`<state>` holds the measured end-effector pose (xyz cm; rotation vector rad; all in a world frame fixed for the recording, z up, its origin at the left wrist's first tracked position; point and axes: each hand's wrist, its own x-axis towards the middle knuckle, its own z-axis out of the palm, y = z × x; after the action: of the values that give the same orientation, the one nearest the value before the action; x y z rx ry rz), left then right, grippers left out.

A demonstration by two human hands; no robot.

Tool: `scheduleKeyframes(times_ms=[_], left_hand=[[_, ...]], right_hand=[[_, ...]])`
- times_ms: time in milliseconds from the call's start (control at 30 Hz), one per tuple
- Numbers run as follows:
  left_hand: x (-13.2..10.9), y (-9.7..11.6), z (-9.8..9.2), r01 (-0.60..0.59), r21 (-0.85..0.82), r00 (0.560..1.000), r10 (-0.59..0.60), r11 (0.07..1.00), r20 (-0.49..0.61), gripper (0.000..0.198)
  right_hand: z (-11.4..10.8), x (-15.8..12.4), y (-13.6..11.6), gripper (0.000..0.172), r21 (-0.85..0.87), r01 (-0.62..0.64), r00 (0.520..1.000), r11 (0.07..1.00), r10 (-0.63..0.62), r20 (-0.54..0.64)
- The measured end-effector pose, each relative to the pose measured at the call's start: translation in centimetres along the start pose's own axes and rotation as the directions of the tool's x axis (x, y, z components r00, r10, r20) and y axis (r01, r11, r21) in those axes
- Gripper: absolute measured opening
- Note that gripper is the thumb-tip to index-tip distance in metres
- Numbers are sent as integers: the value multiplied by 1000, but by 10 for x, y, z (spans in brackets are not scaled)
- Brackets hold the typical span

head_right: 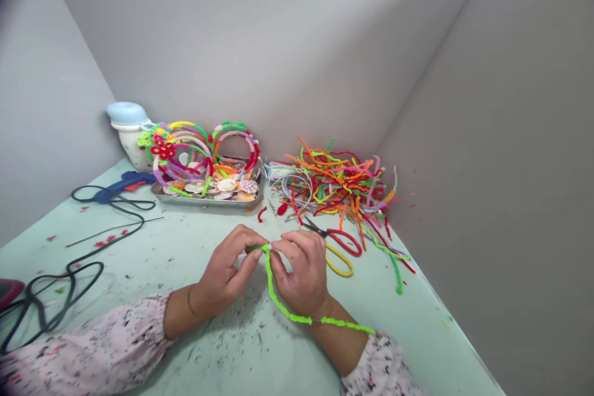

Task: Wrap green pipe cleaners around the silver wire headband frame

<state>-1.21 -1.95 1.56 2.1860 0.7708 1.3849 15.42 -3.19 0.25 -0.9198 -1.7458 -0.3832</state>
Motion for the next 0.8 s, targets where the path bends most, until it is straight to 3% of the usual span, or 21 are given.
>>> scheduleKeyframes(times_ms=[533, 800], left_hand=[[-1, 0, -4, 39, -20, 998, -38, 999, 41, 17], [0, 1, -3, -5, 16, 1000, 4, 1000, 31, 15]], right_hand=[[-3, 0, 1, 25, 85, -17, 997, 996, 10, 73], [-4, 0, 0, 23, 174, -70, 994, 982, 54, 91]])
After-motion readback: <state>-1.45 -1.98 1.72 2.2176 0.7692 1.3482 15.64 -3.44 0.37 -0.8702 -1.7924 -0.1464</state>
